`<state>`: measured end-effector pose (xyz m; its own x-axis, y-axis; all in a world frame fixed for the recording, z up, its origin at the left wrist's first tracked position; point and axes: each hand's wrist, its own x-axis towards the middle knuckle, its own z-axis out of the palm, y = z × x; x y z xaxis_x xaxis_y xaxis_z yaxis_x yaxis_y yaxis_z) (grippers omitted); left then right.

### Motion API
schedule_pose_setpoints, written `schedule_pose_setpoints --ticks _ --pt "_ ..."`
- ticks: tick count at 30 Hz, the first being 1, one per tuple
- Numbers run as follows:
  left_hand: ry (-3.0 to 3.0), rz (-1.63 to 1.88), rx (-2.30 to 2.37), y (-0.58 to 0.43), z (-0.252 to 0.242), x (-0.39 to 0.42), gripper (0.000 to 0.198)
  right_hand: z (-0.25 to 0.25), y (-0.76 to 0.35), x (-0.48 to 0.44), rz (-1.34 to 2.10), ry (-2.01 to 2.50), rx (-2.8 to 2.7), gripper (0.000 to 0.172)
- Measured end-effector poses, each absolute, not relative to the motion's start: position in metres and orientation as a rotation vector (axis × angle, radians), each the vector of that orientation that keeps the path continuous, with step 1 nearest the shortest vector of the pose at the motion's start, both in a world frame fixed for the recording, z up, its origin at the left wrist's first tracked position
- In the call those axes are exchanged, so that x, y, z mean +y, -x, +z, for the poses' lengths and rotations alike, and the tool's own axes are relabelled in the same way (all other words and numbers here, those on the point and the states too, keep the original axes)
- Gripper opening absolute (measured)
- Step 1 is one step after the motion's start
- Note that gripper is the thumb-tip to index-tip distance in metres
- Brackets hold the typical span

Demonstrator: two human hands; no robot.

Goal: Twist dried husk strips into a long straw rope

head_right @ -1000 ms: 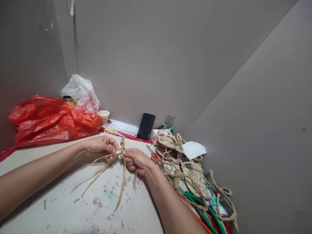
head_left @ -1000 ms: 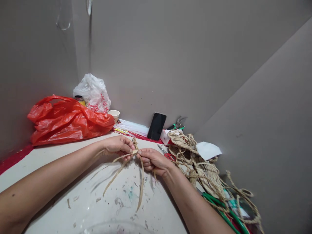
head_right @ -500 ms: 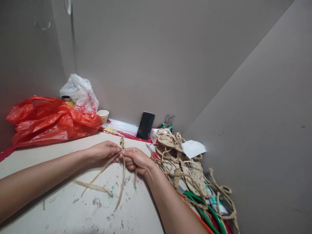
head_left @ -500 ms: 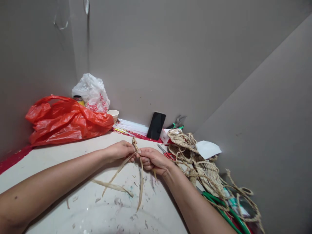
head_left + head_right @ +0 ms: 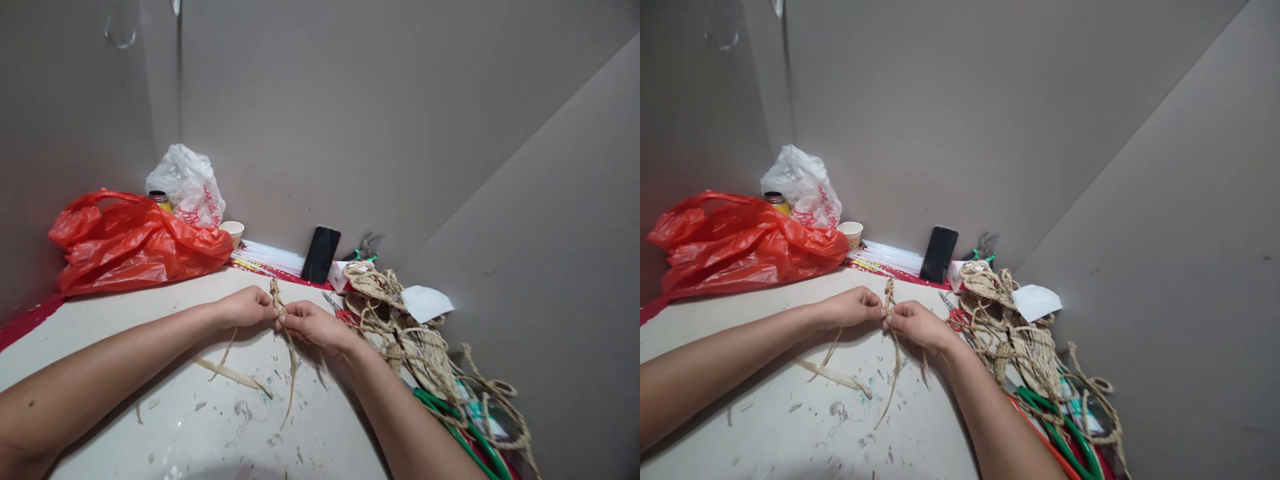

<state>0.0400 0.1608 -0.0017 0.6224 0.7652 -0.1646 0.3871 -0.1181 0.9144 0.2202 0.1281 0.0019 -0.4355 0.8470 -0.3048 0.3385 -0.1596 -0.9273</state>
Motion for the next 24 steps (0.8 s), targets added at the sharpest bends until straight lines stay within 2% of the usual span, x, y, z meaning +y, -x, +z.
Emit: schedule_pose_setpoints --ticks 5,8,13,19,22,24 --pt "-1.630 0.405 0.898 -0.044 0.001 0.157 0.025 0.002 -0.214 0.125 1.173 1.492 -1.984 0.021" --pt "-1.567 0.415 0.975 -0.046 0.005 0.154 0.025 0.010 -0.214 0.122 1.048 1.585 -2.007 0.019" --pt "-1.554 0.476 0.953 -0.047 0.002 0.154 0.028 0.025 -0.219 0.119 1.094 1.624 -1.948 0.017" --pt "-1.444 0.482 0.875 -0.048 0.003 0.152 0.021 0.026 -0.206 0.113 1.335 1.559 -1.802 0.024" --pt "-1.324 0.468 0.898 -0.048 0.004 0.150 0.019 0.024 -0.197 0.106 1.297 1.683 -1.818 0.023" --pt "-1.265 0.475 0.905 -0.049 0.004 0.149 0.021 0.022 -0.193 0.103 1.151 1.781 -1.898 0.025"
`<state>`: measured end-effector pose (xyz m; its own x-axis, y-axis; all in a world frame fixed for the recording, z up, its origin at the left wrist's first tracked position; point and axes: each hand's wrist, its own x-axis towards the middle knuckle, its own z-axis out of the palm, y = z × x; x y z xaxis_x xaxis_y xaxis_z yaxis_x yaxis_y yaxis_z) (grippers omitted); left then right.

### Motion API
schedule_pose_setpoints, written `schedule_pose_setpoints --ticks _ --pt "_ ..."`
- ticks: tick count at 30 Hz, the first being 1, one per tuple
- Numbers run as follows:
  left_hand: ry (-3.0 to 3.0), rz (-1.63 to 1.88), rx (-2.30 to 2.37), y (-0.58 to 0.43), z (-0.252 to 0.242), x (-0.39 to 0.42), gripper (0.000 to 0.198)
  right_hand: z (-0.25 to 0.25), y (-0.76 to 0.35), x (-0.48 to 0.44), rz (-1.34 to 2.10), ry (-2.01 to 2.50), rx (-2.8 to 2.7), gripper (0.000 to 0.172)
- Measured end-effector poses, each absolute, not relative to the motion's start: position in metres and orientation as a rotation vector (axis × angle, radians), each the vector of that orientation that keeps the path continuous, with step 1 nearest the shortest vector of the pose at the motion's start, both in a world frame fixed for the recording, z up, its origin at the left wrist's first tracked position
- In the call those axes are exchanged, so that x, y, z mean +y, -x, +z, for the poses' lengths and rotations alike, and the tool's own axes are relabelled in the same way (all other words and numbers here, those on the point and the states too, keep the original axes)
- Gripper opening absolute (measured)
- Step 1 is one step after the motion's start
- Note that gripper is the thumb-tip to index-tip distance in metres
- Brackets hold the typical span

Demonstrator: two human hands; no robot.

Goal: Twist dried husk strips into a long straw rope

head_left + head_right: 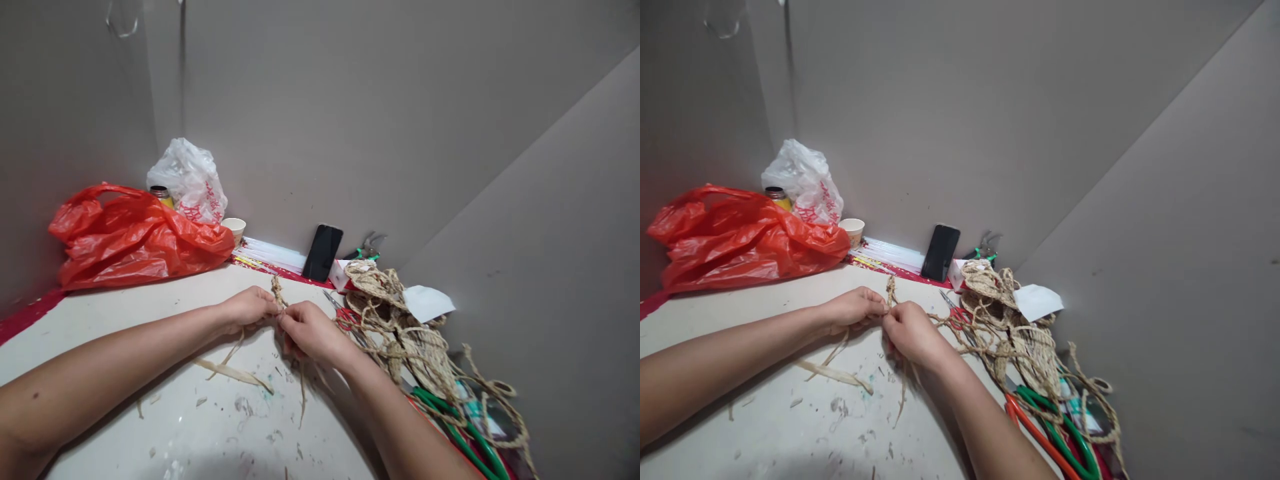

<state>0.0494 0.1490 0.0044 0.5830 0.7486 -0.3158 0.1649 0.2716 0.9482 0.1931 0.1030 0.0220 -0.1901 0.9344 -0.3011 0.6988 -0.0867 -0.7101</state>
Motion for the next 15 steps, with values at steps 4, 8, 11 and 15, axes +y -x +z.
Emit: schedule_pose_setpoints --ticks 4,8,11,15 --pt "-1.242 0.492 0.941 -0.052 0.005 0.146 0.028 0.018 -0.185 0.097 0.587 1.835 -2.110 0.025" --pt "-1.252 0.494 0.965 -0.051 0.008 0.146 0.024 0.027 -0.180 0.085 0.488 1.733 -2.273 0.022" --pt "-1.211 0.478 0.892 -0.049 0.012 0.149 0.021 0.045 -0.189 0.079 1.038 1.501 -2.377 0.027" --pt "-1.148 0.466 0.817 -0.044 0.015 0.155 0.024 0.059 -0.214 0.092 1.267 1.509 -1.955 0.036"
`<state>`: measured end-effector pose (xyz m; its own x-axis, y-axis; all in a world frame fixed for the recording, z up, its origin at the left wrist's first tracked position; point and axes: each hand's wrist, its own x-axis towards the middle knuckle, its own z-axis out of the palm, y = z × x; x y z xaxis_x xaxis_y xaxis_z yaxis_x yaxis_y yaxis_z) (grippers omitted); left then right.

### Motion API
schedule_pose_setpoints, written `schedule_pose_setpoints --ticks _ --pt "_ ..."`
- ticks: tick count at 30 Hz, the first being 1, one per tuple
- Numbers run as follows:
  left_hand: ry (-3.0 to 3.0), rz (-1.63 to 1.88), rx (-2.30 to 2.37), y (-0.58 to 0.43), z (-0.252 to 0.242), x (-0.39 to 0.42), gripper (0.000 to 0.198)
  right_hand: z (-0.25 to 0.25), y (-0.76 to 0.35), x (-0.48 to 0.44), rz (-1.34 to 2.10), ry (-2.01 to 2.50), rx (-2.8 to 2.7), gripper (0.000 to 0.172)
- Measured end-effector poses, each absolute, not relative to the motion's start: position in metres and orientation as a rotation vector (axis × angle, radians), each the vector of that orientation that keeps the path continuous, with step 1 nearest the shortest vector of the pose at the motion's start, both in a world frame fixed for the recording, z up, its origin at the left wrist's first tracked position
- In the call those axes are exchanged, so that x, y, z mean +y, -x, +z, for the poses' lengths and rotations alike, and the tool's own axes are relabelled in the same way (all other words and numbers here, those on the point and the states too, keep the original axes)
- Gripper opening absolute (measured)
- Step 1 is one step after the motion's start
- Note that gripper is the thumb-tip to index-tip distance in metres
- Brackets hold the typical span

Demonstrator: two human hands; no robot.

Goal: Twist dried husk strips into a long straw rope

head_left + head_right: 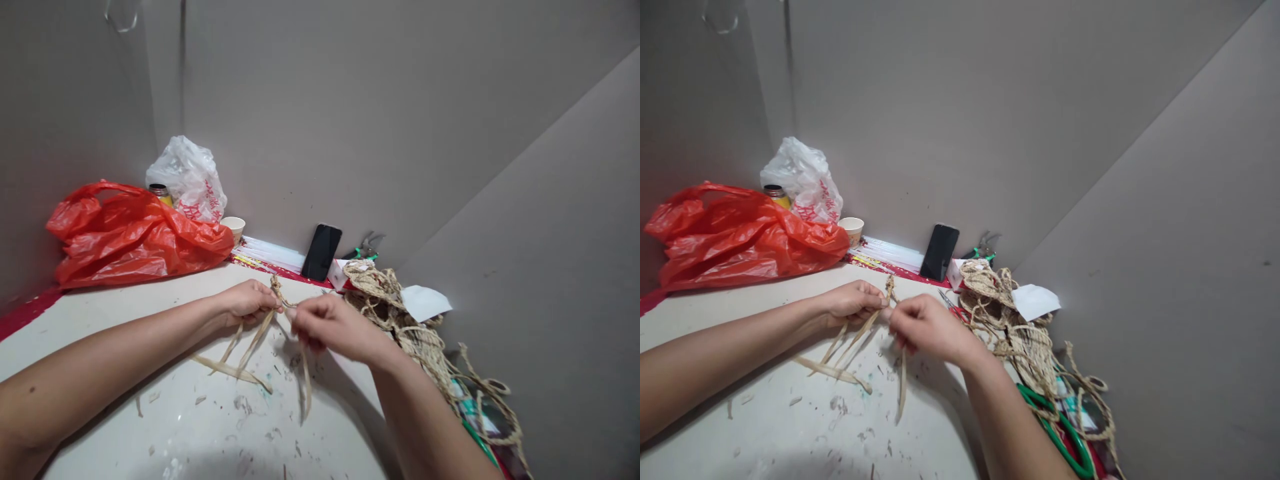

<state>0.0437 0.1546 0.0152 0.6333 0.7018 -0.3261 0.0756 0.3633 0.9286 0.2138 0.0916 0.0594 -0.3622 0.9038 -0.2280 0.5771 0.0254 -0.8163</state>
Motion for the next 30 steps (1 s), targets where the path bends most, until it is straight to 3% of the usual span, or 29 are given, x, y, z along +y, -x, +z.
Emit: schedule_pose_setpoints --ticks 3,10,22,30 --pt "-1.135 0.435 0.803 -0.042 0.015 0.157 0.024 0.046 -0.222 0.109 0.949 1.545 -1.625 0.036" --pt "-1.216 0.451 0.798 -0.042 0.013 0.156 0.022 0.009 -0.203 0.120 1.640 1.403 -1.386 0.040" --pt "-1.844 0.377 0.829 -0.037 0.014 0.164 0.020 0.002 -0.210 0.127 1.947 1.237 -1.178 0.036" --pt "-2.218 0.316 1.124 -0.035 0.038 0.150 0.018 -0.002 -0.195 0.120 1.812 1.259 -0.970 0.020"
